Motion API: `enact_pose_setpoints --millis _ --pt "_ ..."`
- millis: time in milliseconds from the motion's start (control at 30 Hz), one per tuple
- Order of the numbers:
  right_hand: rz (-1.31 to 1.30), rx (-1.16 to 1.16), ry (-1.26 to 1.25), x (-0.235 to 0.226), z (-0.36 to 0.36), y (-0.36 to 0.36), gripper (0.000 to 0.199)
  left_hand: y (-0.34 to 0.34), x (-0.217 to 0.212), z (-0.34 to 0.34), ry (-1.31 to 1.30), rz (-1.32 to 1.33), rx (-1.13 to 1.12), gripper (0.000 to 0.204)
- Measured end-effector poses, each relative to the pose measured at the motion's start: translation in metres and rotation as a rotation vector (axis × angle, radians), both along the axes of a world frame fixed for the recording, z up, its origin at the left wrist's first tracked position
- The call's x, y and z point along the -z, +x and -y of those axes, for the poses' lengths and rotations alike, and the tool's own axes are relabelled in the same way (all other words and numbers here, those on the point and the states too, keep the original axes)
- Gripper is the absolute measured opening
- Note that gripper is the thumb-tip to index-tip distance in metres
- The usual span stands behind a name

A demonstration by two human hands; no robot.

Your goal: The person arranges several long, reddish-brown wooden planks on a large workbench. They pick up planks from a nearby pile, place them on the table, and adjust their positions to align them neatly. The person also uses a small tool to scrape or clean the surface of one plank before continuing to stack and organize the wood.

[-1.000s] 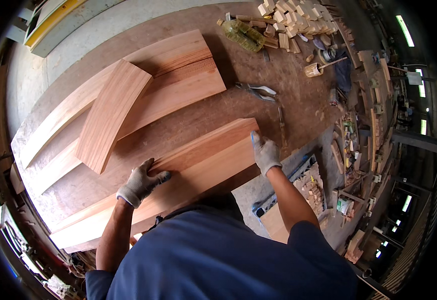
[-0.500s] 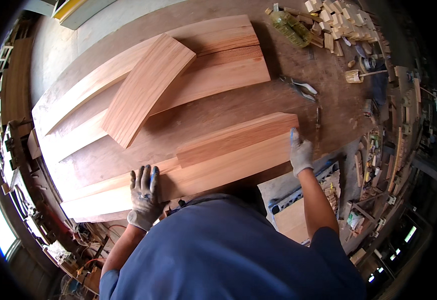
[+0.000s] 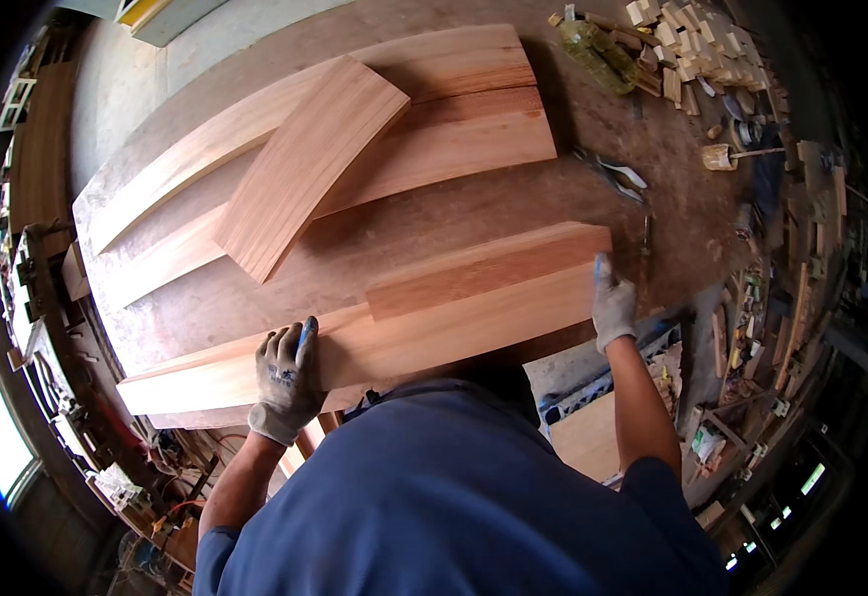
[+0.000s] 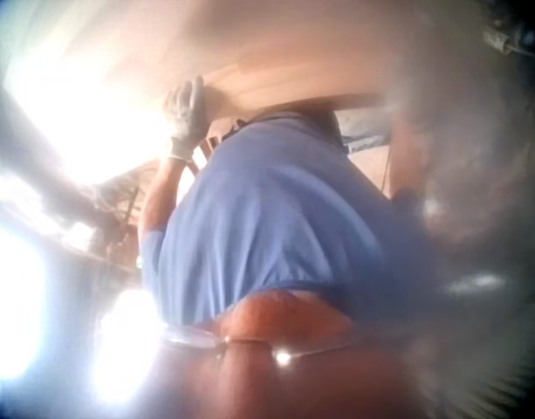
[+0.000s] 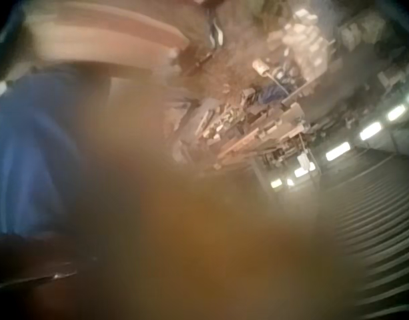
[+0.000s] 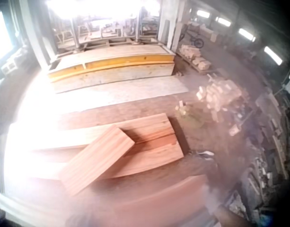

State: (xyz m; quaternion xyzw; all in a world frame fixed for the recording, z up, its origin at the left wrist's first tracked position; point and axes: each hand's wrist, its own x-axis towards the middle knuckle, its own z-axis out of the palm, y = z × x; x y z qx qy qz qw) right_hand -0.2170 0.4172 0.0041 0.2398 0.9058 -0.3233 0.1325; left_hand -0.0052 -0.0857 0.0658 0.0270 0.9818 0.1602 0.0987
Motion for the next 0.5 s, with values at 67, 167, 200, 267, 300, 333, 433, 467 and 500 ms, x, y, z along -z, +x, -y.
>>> enact_pose_setpoints --millis 67,167,200,267,300,333,433,467,500 --pt "-0.048 -0.020 0.014 -0.010 0.013 0.000 0.085 0.003 0.005 0.000 0.008 0.008 -0.010 0.089" --pt "0.019 -0.025 0.022 -0.012 0.012 -0.001 0.084 0.008 0.009 0.000 0.016 0.011 -0.018 0.091" --pt "0.012 -0.006 0.000 -0.012 0.011 0.000 0.080 0.008 0.008 0.000 0.013 0.020 -0.018 0.091" --pt "-0.006 0.017 -0.035 -0.010 0.010 0.001 0.074 0.007 0.008 0.000 0.002 0.020 -0.019 0.093" --pt "-0.018 0.023 -0.048 -0.008 0.011 -0.001 0.073 0.007 0.008 -0.001 -0.005 0.015 -0.017 0.094" --pt "-0.027 0.020 -0.044 -0.008 0.012 -0.001 0.073 0.007 0.008 -0.001 -0.009 0.010 -0.014 0.095" --pt "0.028 0.008 0.036 -0.004 0.007 -0.002 0.083 0.005 0.005 -0.002 -0.026 0.054 -0.012 0.104" --pt "0.058 0.004 0.076 -0.003 0.006 -0.003 0.087 -0.001 -0.004 -0.003 0.041 0.090 -0.030 0.106" --pt "0.030 0.005 0.081 -0.004 0.008 -0.002 0.084 -0.009 -0.015 -0.005 0.107 0.126 -0.047 0.108"
